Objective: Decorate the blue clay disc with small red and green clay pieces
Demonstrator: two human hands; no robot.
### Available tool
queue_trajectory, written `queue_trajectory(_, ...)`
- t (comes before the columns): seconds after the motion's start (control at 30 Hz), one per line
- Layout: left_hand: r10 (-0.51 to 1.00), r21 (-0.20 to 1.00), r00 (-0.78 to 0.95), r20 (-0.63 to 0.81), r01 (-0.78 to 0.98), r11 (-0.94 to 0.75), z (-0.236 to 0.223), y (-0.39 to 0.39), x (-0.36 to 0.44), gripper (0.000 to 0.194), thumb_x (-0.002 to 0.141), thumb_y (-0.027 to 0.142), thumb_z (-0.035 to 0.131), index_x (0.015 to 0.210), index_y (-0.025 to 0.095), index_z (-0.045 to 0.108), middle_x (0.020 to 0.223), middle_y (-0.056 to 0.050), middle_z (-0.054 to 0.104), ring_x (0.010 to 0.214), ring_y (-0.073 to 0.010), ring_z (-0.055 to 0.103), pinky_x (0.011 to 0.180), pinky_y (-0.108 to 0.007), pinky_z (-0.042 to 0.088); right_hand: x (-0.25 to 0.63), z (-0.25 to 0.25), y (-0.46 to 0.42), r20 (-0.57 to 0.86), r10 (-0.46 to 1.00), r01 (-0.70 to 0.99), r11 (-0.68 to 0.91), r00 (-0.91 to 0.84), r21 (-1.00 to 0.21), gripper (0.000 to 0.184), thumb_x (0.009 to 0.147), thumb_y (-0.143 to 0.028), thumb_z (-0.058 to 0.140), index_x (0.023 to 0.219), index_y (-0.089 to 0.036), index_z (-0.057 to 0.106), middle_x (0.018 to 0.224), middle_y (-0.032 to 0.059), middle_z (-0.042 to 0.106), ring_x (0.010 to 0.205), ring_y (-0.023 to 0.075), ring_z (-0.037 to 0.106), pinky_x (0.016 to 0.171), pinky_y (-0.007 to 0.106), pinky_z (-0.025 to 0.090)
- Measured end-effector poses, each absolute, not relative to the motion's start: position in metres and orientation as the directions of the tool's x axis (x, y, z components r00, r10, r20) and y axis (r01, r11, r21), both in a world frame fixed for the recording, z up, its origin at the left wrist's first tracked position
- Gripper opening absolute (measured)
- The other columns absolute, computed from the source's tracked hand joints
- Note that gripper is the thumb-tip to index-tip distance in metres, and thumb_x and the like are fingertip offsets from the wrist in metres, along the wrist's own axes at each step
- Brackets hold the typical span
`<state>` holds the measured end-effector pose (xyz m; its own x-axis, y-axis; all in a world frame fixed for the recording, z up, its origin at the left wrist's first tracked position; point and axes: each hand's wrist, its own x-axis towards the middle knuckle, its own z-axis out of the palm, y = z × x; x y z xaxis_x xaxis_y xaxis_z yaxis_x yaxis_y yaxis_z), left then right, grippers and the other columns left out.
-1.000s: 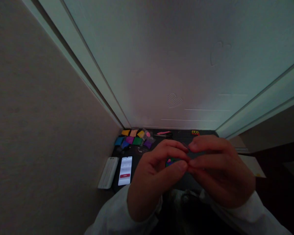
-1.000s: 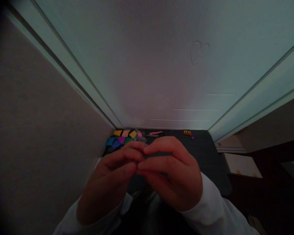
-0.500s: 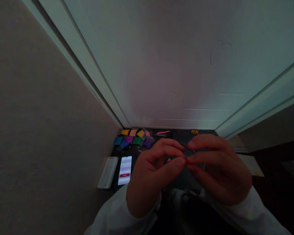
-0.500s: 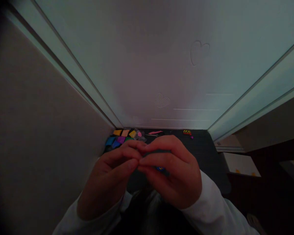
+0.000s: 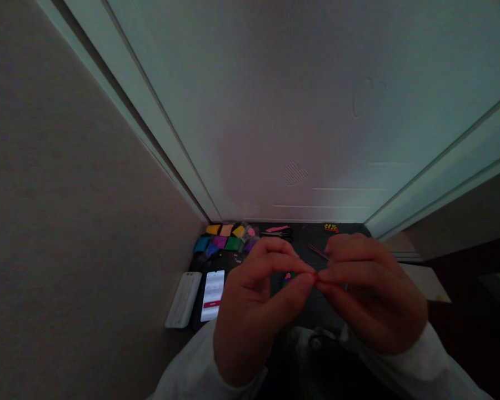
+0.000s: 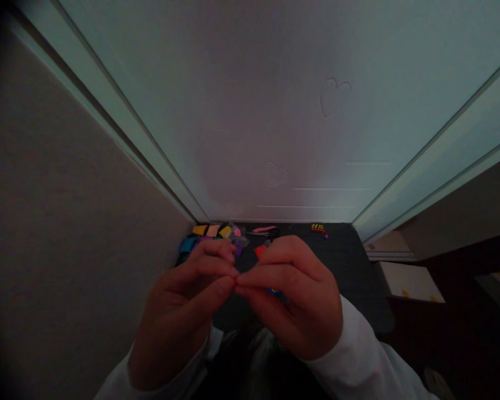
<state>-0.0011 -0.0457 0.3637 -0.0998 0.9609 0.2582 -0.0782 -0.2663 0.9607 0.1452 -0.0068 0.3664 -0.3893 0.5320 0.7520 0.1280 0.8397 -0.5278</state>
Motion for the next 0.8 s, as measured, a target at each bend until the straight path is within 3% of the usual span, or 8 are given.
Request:
queue_trajectory(0.47, 0.933, 0.94, -0.121, 0.34, 0.063, -0.334, 0.364, -0.0476, -0.0006, 0.012, 0.069, 0.012, 0.059, 0.072, 0.023, 0.062, 0.082, 0.0, 0.049, 0.084, -0.0127, 0.048, 0.076, -0.024, 0.04, 0.1446, 0.3666, -0.0091, 0.767, 0.547, 0.156, 0.835, -0.335, -0.527, 0.021, 0.064, -0.004, 0.061, 0.083, -0.013, 0.058, 0.077, 0.0032, 0.053, 0.077, 0.0141, 0.051, 0.082, 0.035, 0.04)
queue_trajectory(0.8, 0.886, 0.875, -0.147, 0.439, 0.294, -0.385, 0.3659, -0.051, 0.0001, 0.018, 0.067, 0.011, 0.06, 0.078, 0.025, 0.063, 0.083, -0.001, 0.047, 0.081, -0.0137, 0.047, 0.075, -0.026, 0.04, 0.1457, 0.3649, -0.0099, 0.764, 0.563, 0.165, 0.825, -0.315, -0.54, 0.021, 0.064, -0.005, 0.061, 0.083, -0.014, 0.059, 0.076, 0.0034, 0.054, 0.075, 0.0138, 0.052, 0.078, 0.036, 0.042)
